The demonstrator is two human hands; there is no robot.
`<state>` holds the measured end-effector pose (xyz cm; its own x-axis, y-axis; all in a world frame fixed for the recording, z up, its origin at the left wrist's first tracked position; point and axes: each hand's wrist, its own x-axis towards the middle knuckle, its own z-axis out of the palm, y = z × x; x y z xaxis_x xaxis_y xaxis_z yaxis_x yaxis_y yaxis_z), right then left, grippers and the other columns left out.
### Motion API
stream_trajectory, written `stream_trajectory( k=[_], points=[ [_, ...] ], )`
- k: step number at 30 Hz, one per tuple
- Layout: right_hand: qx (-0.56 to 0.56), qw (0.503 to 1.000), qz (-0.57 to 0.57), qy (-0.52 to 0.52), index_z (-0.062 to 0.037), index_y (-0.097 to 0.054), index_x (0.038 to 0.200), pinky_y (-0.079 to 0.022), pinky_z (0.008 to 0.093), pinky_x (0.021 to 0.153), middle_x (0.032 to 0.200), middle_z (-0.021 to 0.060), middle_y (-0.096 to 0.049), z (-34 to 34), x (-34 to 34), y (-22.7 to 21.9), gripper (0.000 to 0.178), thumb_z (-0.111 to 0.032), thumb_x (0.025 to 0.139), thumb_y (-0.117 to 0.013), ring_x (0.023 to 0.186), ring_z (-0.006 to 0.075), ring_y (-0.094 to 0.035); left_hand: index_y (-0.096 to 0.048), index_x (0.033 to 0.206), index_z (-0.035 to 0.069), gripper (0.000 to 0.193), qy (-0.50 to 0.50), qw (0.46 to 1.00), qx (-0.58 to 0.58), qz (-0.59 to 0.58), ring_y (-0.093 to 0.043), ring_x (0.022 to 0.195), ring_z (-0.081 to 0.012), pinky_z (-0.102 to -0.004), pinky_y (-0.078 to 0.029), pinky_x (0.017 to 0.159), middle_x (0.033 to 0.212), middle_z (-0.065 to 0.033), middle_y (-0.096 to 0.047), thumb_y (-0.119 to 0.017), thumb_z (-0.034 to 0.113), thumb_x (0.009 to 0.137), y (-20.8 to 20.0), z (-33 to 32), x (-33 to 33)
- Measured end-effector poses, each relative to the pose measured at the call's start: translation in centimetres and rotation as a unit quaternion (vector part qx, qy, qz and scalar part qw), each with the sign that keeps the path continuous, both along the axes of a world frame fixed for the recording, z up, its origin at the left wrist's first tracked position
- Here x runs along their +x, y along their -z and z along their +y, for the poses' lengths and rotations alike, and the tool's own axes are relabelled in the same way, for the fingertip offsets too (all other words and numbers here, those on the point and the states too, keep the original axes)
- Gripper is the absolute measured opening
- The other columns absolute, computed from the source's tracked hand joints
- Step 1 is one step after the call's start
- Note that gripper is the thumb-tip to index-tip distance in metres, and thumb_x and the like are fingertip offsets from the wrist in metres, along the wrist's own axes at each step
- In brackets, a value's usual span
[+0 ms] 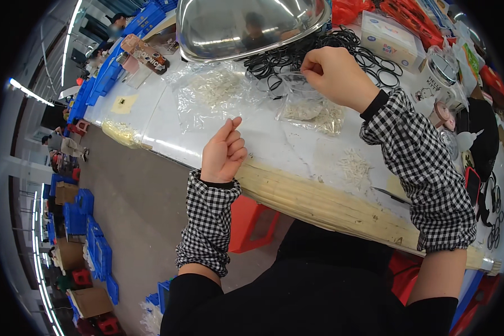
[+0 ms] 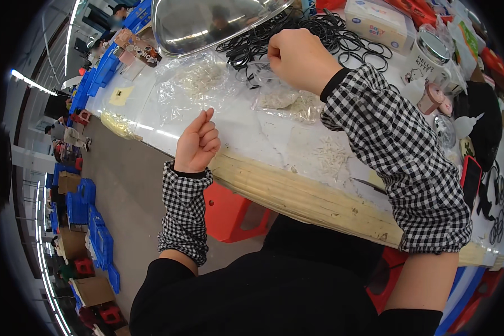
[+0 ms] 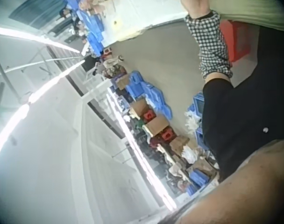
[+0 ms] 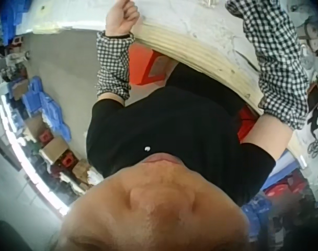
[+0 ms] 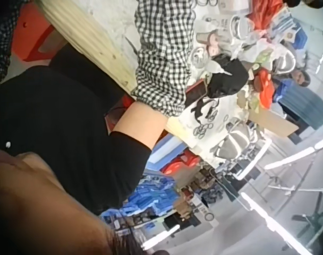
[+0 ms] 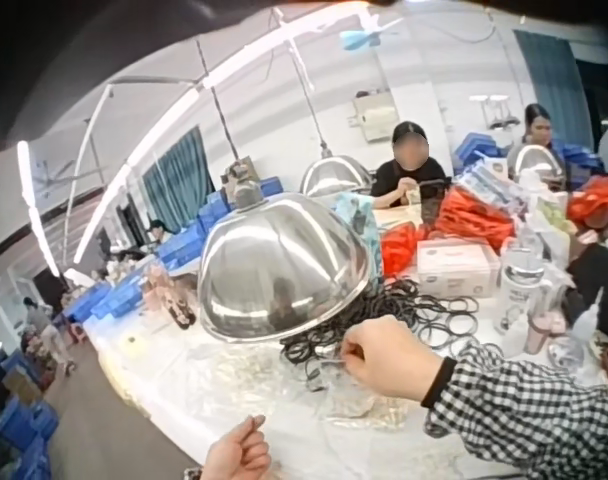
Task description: Manually assemble small plastic components and secure them with rubber bands on a factory workbench.
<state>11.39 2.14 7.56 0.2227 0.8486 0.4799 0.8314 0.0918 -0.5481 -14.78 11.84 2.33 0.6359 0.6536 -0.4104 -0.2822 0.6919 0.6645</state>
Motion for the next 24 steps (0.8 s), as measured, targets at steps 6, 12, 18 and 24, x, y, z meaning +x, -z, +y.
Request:
stream_trajectory(
  k=[6, 12, 18, 24],
  points=[
    [-0.012, 1.0, 0.009, -0.005, 0.0019, -0.067, 0.08, -0.053, 0.0356, 0.069, 0.076, 0.017, -0.066, -0.3, -0.2, -0.1, 0.014, -0.008, 0.074, -0.059, 0.073, 0.0312, -0.065, -0.062, 0.109, -0.003, 0.031, 0.121, 0.775, 0.56, 0.266, -0.053, 0.057, -0.016, -0.0269, -0.041, 0.054, 0.062, -0.0057, -0.058, -0.049, 0.022, 0.095, 2.3, 0.5, 1.7],
    [0.0, 1.0, 0.011, -0.008, 0.0023, -0.066, 0.081, -0.052, 0.0353, 0.069, 0.076, 0.0171, -0.066, -0.3, -0.4, 0.2, 0.014, -0.008, 0.074, -0.059, 0.072, 0.0311, -0.065, -0.059, 0.114, 0.003, 0.03, 0.093, 0.533, 0.734, 0.41, -0.062, 0.075, -0.0371, -0.0427, -0.049, 0.066, 0.079, -0.022, -0.064, -0.047, 0.02, 0.093, 2.6, 1.2, 3.0],
    [-0.024, 1.0, 0.012, -0.005, 0.0026, -0.066, 0.08, -0.052, 0.035, 0.068, 0.075, 0.0168, -0.066, -0.6, -0.3, 0.0, 0.015, -0.009, 0.074, -0.059, 0.071, 0.0312, -0.065, -0.056, 0.118, 0.005, 0.031, 0.046, 0.473, 0.753, 0.456, -0.062, 0.072, -0.0362, -0.045, -0.049, 0.064, 0.079, -0.0193, -0.064, -0.047, 0.02, 0.093, 3.2, 1.9, 3.9],
    [-0.008, 1.0, 0.016, -0.014, 0.0021, -0.066, 0.079, -0.052, 0.0351, 0.068, 0.075, 0.0172, -0.066, -0.4, -0.4, 0.4, 0.014, -0.009, 0.073, -0.059, 0.071, 0.0312, -0.065, -0.06, 0.105, 0.004, 0.022, 0.057, 0.393, 0.808, 0.435, -0.063, 0.071, -0.0338, -0.042, -0.05, 0.061, 0.082, -0.0159, -0.065, -0.05, 0.018, 0.09, 3.2, 3.8, 5.3]
  ],
)
